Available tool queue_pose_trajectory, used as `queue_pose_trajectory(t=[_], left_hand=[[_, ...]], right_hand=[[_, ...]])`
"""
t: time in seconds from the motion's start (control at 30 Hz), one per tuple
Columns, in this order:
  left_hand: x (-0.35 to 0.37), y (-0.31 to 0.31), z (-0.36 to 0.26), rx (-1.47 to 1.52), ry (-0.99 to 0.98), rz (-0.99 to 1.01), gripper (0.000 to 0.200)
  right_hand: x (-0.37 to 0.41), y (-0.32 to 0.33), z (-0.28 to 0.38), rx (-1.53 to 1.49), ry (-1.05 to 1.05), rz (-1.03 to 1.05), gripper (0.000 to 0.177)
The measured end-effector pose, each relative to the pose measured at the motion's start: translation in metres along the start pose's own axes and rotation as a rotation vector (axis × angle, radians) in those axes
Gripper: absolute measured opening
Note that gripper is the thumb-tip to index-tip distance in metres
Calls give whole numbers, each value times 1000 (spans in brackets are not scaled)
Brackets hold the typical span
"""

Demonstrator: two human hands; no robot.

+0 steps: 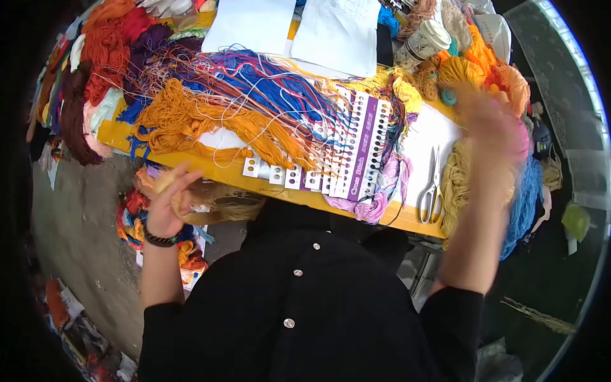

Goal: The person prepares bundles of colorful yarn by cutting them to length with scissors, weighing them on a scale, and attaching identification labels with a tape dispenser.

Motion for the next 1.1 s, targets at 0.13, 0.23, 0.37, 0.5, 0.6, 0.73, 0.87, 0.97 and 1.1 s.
queue_pose_trajectory(t=[0.13, 0.23, 0.37, 0.5, 0.6, 0.73, 0.87, 0.97, 1.1], left_hand=[[-30, -45, 11, -182, 141, 42, 39], [-41, -54, 17, -269, 186, 2, 37], [-49, -65, 25, -301, 202, -90, 29], [-59, -68, 38, -314, 97, -67, 21], [-67, -69, 47, -318, 17, -60, 20], [-70, -74, 48, -300, 28, -105, 21], [-74, -73, 54, -269, 5, -92, 21], [-75, -77, 51, -330, 9, -107, 21], [-76, -75, 45, -472, -1, -63, 19]], right_hand=[[59, -185, -4, -234, -239, 792, 18], [71, -243, -22, -134, -244, 883, 23], [67, -258, -29, -152, -309, 910, 26], [63, -257, -26, -252, -469, 926, 24], [62, -257, -24, -247, -476, 922, 25], [60, -260, -26, -228, -495, 937, 25], [58, -261, -24, -231, -502, 944, 25], [60, -263, -19, -85, -428, 945, 26], [64, -261, -22, -20, -251, 878, 29]])
Point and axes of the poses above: each hand's wrist, its own x-axis away from the middle knuckle, its own y-axis out of the back of the hand, z = x × y, the point moved 1 cm from there along -x, towards the middle knuckle
